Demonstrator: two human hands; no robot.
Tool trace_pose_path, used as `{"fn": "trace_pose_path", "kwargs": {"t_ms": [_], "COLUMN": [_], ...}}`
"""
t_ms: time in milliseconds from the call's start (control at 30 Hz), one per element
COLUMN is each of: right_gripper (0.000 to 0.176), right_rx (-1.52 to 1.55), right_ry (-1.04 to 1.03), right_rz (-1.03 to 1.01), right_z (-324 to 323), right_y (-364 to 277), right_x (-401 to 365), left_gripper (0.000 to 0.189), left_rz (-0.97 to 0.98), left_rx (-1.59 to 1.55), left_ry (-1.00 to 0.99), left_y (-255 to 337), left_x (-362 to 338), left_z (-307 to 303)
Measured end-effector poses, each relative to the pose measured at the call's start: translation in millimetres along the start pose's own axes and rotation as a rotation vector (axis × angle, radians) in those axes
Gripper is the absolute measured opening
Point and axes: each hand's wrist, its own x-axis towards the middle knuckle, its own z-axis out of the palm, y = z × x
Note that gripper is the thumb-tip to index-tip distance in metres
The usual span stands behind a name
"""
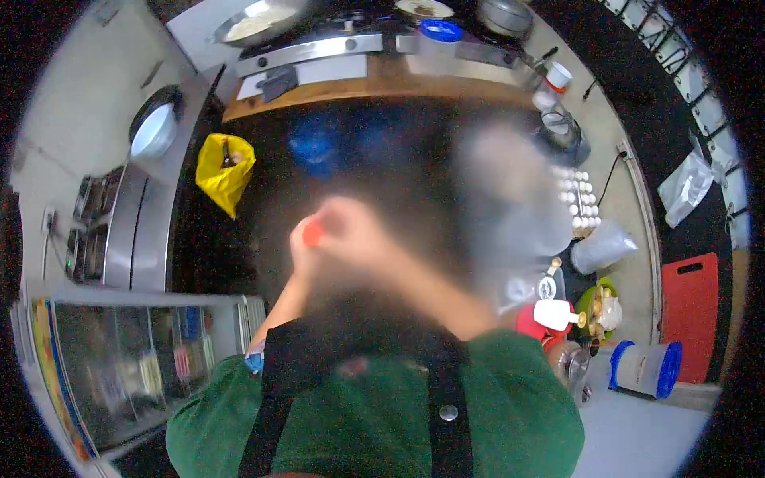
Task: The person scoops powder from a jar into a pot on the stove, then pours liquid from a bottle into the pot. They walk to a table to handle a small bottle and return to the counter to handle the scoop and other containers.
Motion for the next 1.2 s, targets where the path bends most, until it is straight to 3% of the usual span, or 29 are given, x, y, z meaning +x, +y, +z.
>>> {"fn": "trace_pose_path", "kwargs": {"t_ms": [167, 333, 400, 467, 667, 767, 800, 933, 967, 1067, 1100, 1200], "right_gripper": [0.022, 0.021, 0.021, 0.020, 0.022, 0.031, 0.033, 0.041, 0.044, 0.043, 0.043, 0.043], "right_rx": [-0.013, -0.001, 0.048, -0.082, 0.145, 0.217, 0.295, 0.257, 0.374, 0.398, 0.411, 0.286], "right_ry": [0.156, 0.160, 0.147, 0.110, 0.042, -0.028, -0.056, -0.043, -0.050, 0.058, 0.078, 0.206], "right_rz": [0.078, 0.059, 0.092, 0.021, 0.171, 0.222, 0.246, 0.300, 0.232, 0.264, 0.272, 0.320], "right_z": [-87, -188, -222, -255, -313, -341, -347, -375, -381, -395, -399, -402], "right_y": [44, 91, 110, 128, 197, 231, 240, 269, 288, 316, 330, 362], "right_x": [73, 159, 190, 230, 354, 417, 437, 510, 527, 566, 579, 600], "left_gripper": [0.019, 0.018, 0.020, 0.022, 0.024, 0.024, 0.026, 0.031, 0.031, 0.032, 0.032, 0.034], "left_rz": [-0.049, -0.085, -0.089, -0.264, -0.241, -0.323, -0.343, -0.220, -0.193, -0.259, -0.264, -0.293], "left_rx": [-0.168, -0.075, -0.083, -0.315, -0.263, -0.277, -0.207, -0.208, -0.251, -0.304, -0.345, -0.354], "left_ry": [-0.097, -0.146, -0.148, -0.085, -0.115, -0.137, -0.209, -0.345, -0.400, -0.584, -0.632, -0.792], "left_y": [-69, -92, -129, -155, -227, -267, -262, -336, -356, -356, -416, -455], "left_x": [103, 208, 238, 275, 389, 450, 474, 559, 576, 638, 647, 678], "left_z": [91, 172, 205, 234, 269, 283, 280, 295, 300, 301, 321, 339]}}
